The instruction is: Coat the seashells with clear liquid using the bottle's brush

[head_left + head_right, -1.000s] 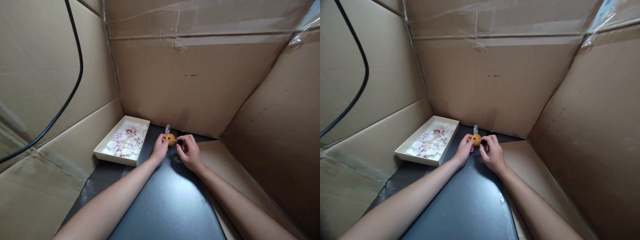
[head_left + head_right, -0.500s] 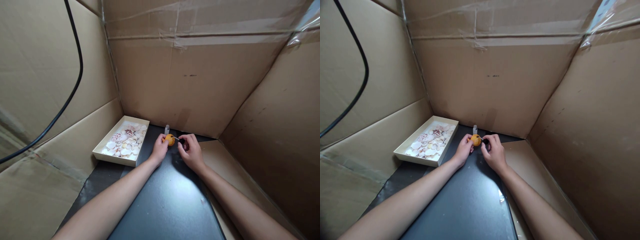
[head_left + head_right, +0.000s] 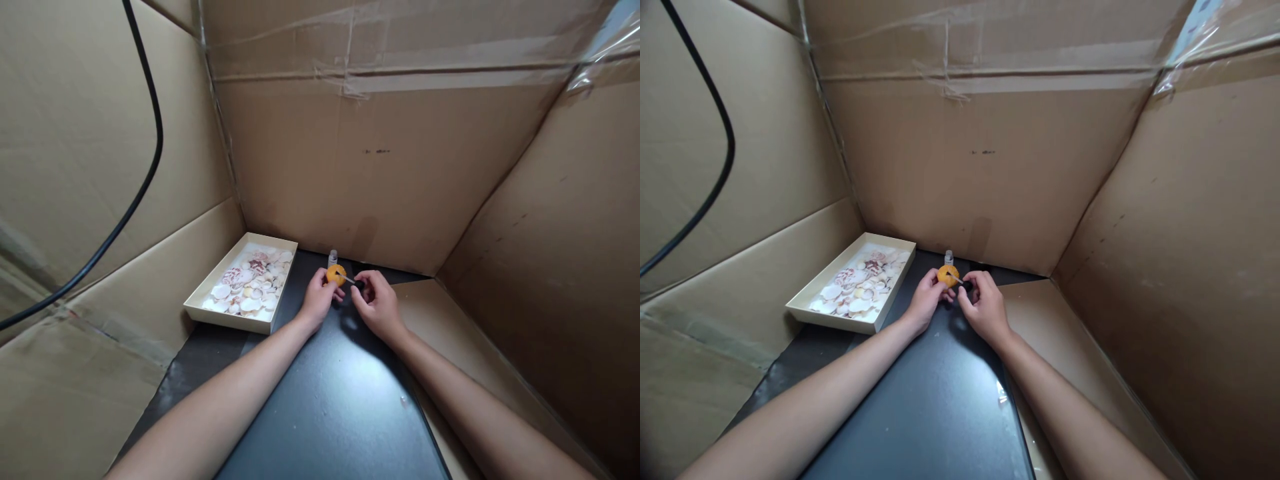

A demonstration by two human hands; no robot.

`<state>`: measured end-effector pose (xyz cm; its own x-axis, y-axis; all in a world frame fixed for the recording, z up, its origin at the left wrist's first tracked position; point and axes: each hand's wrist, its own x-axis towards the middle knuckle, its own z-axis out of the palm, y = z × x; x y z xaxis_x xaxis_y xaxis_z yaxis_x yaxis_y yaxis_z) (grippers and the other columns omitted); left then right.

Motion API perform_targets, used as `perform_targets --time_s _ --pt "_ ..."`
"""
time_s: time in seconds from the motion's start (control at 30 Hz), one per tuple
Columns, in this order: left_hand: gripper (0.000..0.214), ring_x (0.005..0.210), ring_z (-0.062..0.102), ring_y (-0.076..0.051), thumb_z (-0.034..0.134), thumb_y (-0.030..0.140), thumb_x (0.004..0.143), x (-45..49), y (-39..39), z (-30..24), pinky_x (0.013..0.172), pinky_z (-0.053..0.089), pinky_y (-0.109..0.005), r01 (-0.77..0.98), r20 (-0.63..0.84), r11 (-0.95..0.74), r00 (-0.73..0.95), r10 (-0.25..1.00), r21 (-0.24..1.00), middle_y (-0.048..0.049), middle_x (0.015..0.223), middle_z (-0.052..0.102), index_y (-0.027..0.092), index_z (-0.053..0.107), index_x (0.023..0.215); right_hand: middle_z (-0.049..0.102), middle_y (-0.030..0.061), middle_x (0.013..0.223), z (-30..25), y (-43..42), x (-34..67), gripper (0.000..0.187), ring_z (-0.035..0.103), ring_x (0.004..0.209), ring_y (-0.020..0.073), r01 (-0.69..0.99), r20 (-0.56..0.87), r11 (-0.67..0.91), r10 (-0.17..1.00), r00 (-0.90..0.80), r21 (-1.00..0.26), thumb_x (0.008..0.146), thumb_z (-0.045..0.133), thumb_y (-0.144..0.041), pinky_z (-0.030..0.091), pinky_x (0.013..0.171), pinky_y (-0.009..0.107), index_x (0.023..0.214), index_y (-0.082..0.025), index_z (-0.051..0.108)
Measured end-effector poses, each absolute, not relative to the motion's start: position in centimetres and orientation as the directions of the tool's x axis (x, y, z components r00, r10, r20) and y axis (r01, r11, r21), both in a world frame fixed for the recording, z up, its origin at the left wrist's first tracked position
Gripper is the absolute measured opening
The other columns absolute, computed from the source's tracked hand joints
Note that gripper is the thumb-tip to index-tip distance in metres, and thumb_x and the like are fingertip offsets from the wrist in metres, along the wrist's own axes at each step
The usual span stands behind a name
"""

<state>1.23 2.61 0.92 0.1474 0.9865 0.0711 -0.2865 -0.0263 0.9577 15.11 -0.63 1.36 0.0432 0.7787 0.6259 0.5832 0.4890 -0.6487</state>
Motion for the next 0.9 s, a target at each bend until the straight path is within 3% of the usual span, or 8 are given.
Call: perform_targets --time_s 0.1,0.23,0.33,0.53,0.67,0.9 --pt "0.012 0.061 0.061 -0.009 0.056 0.014 0.069 1.1 2.6 1.1 0.052 0.043 -0.019 -0.295 0.061 -0.006 0.177 0.982 0.955 0.0007 0.073 0.059 0.015 0.049 0.079 0.054 -0.0002 0.079 1.1 -0.2 15.2 0.017 0.047 0.056 0.0102 0.49 0.514 0.383 0.842 0.164 -0.783 0.079 0.057 -0.031 0.038 0.053 0.025 0.091 -0.019 0.053" --pt "0.017 0.068 0.064 -0.01 0.063 0.017 0.068 1.0 2.3 1.4 0.057 0.044 -0.018 -0.326 0.077 -0.002 0.217 0.973 0.945 -0.0007 0.079 0.062 0.015 0.051 0.08 0.054 -0.0011 0.077 0.7 0.2 15.1 0.03 0.048 0.052 0.0102 0.25 0.316 0.27 0.934 0.165 -0.93 0.076 0.057 -0.038 0.038 0.048 0.025 0.098 -0.019 0.052" --pt "0.022 0.07 0.065 -0.011 0.067 0.021 0.068 1.0 1.9 1.7 0.06 0.045 -0.019 -0.338 0.07 0.019 0.25 0.966 0.941 -0.0012 0.081 0.063 0.015 0.051 0.081 0.051 -0.005 0.065 0.7 0.3 14.7 0.035 0.045 0.045 0.0098 0.119 0.199 0.186 0.973 0.114 -0.975 0.074 0.055 -0.04 0.035 0.042 0.023 0.102 -0.019 0.052" --pt "0.028 0.069 0.06 -0.011 0.071 0.031 0.069 1.3 1.2 2.0 0.057 0.041 -0.021 -0.238 0.065 0.018 0.339 0.939 0.971 -0.0028 0.078 0.062 0.013 0.056 0.082 0.04 -0.0097 0.051 1.3 0.0 14.3 0.016 0.029 0.038 0.0065 -0.082 0.002 0.009 0.996 0.085 -0.997 0.072 0.049 -0.037 0.02 0.037 0.019 0.076 -0.023 0.042" --pt "0.03 0.067 0.055 -0.01 0.07 0.033 0.069 1.1 1.2 2.1 0.059 0.041 -0.022 -0.175 0.057 0.01 0.37 0.927 0.984 -0.0023 0.077 0.06 0.011 0.06 0.086 0.041 -0.0087 0.054 1.4 0.0 14.4 0.02 0.032 0.042 0.0075 -0.05 0.04 0.046 0.994 0.103 -0.998 0.074 0.051 -0.04 0.021 0.04 0.02 0.074 -0.023 0.041" --pt "0.034 0.058 0.049 -0.008 0.07 0.038 0.069 1.2 1.2 1.8 0.055 0.038 -0.022 -0.143 0.047 0.008 0.375 0.926 0.99 0.0003 0.072 0.056 0.012 0.059 0.089 0.051 -0.0031 0.062 1.2 0.2 14.5 0.024 0.048 0.06 0.0141 0.135 0.191 0.171 0.969 0.155 -0.976 0.076 0.052 -0.046 0.036 0.055 0.025 0.072 -0.022 0.048"
